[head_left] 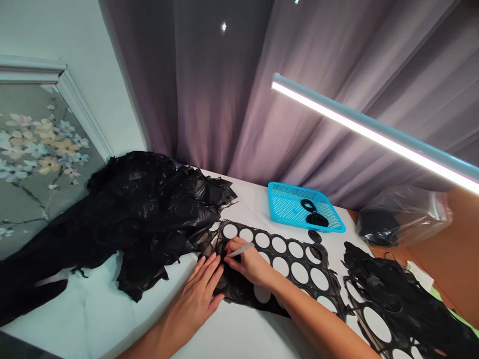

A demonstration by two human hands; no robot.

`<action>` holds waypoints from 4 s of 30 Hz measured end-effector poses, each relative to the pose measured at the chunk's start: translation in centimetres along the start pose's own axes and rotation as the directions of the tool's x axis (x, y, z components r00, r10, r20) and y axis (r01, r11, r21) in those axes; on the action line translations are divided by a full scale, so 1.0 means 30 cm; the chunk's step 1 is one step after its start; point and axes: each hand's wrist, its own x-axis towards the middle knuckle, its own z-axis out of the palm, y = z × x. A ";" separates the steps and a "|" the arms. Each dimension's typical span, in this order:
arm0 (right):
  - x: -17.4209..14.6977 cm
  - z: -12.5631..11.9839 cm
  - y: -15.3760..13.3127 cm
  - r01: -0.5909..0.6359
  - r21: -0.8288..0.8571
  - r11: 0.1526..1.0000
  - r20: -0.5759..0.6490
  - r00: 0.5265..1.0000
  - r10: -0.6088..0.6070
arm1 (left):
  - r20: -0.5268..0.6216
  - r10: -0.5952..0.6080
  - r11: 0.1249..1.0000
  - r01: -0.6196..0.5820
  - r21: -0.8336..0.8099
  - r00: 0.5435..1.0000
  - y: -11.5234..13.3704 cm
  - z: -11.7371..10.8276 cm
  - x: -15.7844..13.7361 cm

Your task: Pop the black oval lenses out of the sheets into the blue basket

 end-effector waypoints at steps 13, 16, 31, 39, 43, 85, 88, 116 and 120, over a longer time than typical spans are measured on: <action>0.021 -0.169 0.137 -0.206 -0.123 0.971 -0.507 0.854 0.117 | 0.027 0.030 1.000 -0.030 -0.001 0.999 -0.022 0.011 -0.003; -0.032 -0.196 0.122 -0.176 -0.068 0.982 -0.413 0.901 0.132 | -0.002 -0.002 1.000 0.002 -0.009 1.000 -0.010 -0.005 0.018; -0.134 -0.114 0.068 -0.135 0.193 0.972 -0.028 0.989 0.143 | 0.221 0.186 0.977 -0.156 -0.146 0.958 0.057 -0.013 0.053; -0.130 -0.113 0.061 -0.111 0.150 0.982 -0.036 0.992 0.118 | 0.232 0.194 0.975 -0.162 -0.152 0.953 0.059 -0.024 0.066; -0.128 -0.117 0.049 -0.113 0.129 0.985 -0.031 0.993 0.118 | 0.238 0.200 0.974 -0.167 -0.153 0.950 0.060 -0.026 0.065; -0.284 -0.033 -0.081 -0.138 0.161 0.977 -0.018 0.990 0.143 | 0.207 0.195 0.965 -0.150 -0.216 0.959 0.072 -0.062 -0.044; -0.282 -0.026 -0.081 -0.143 0.178 0.974 -0.018 0.989 0.149 | 0.205 0.197 0.964 -0.152 -0.219 0.959 0.071 -0.061 -0.044; -0.139 -0.052 -0.050 -0.133 -0.207 0.969 -0.454 0.890 0.026 | 0.184 0.171 0.977 -0.142 -0.161 0.968 0.086 -0.065 -0.065; -0.118 -0.137 0.030 -0.259 -0.273 0.926 -0.584 0.810 0.054 | 0.208 0.153 0.982 -0.125 -0.143 0.966 0.097 -0.072 -0.079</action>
